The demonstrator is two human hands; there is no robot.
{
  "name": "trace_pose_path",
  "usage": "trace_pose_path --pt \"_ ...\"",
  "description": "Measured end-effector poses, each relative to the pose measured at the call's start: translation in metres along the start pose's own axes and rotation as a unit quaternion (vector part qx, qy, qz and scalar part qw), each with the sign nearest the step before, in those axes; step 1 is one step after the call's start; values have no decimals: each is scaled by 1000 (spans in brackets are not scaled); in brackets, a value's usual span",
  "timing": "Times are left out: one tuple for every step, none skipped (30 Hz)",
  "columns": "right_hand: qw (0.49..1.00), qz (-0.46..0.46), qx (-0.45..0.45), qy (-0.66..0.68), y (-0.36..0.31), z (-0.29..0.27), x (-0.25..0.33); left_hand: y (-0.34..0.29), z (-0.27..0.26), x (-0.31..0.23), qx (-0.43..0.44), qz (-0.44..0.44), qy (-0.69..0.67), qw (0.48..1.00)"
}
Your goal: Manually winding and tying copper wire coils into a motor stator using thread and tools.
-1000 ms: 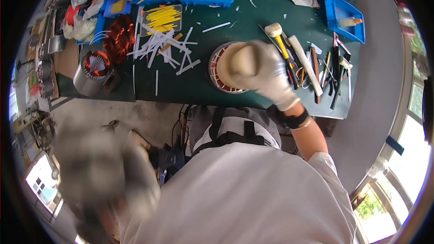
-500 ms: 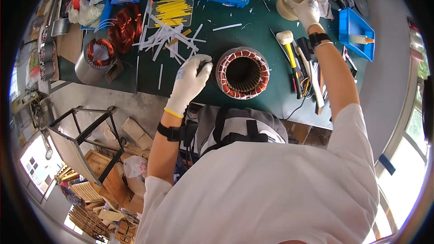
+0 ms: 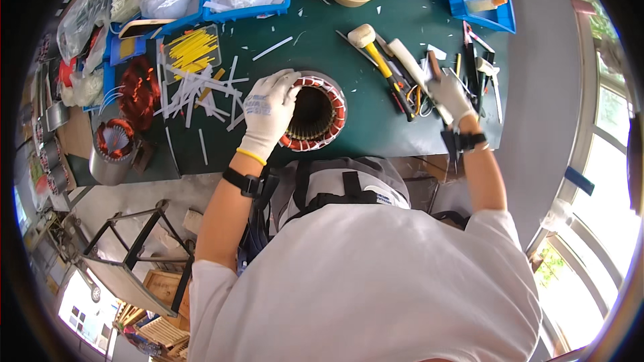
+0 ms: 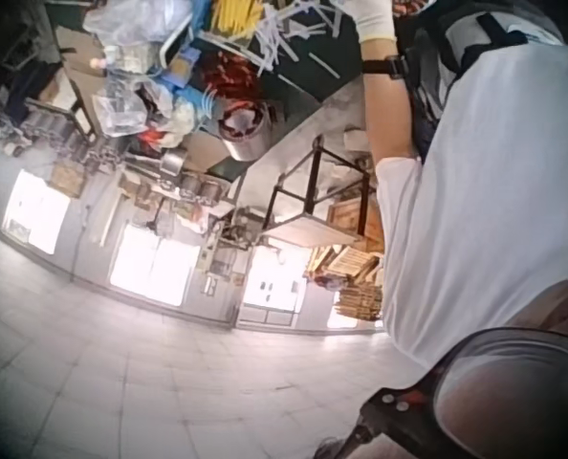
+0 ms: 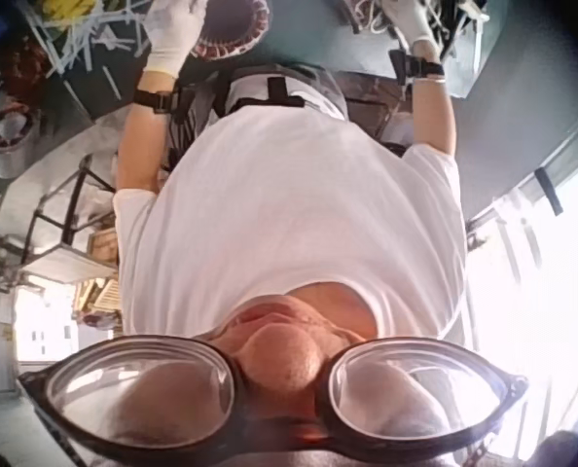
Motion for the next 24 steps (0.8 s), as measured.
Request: trace_pose_path --pt "996 -1 83 -27 -11 30 -38 3 2 -3 -8 16 -5 1000" --pt "999 16 -44 -4 -23 58 -55 5 3 -4 -16 30 -5 999" --pt "989 26 -136 -57 -31 82 -59 6 3 -5 -19 35 -7 999" --pt "985 108 -132 16 -40 89 -55 7 -1 -12 4 -2 -57 998" --pt "976 123 -172 52 -38 98 -55 11 -8 -18 -29 24 -27 999" --pt "962 144 -214 89 -39 107 -62 17 -15 -24 -59 56 -1 997" --pt "955 141 -247 89 -40 105 -47 14 -13 -21 -62 110 34 991" --pt "954 170 -219 112 -39 99 -36 10 -7 -15 -35 94 32 994" --pt "954 184 -215 97 -37 100 -43 12 -4 -15 -28 99 39 994" --pt "955 193 -208 82 -31 98 -42 13 -4 -16 -21 99 50 994" --pt "952 223 -191 84 -27 96 -42 15 -4 -16 -18 102 50 993" --pt "958 214 -176 77 -24 95 -46 18 -5 -15 -25 110 49 992" --pt "956 219 -171 98 -21 95 -50 20 -5 -15 -33 118 48 991" --pt "953 223 -166 118 -20 96 -55 20 -5 -16 -32 120 46 991" --pt "953 222 -168 120 -22 93 -52 20 -5 -13 -29 120 42 991" --pt "963 207 -148 93 -24 88 -50 21 -5 -11 -26 119 38 992" --pt "971 192 -129 65 -26 85 -48 20 -5 -10 -28 121 38 992" --pt "970 193 -133 65 -28 81 -53 21 -6 -10 -28 121 31 992" --pt "975 183 -111 54 -31 76 -59 21 -6 -10 -29 121 23 992" --pt "980 173 -90 43 -34 71 -65 20 -6 -10 -31 123 20 992" --pt "979 183 -60 74 -44 68 -72 21 -7 -12 13 99 -2 995" --pt "974 203 -24 101 -56 63 -67 17 -10 -11 58 71 -21 996" --pt "979 186 7 89 -74 57 -62 11 -12 -13 57 69 -21 996" --pt "982 171 32 78 -96 53 -58 7 -15 -18 -4 28 -30 999"
Point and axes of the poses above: each hand's wrist, its own y-axis towards the middle knuckle, its own z-axis out of the palm, x = y × z, the point moved 2 cm from there along y, towards the middle knuckle, and after that the axes turned 10 degrees about y, right-handed, at the moved point
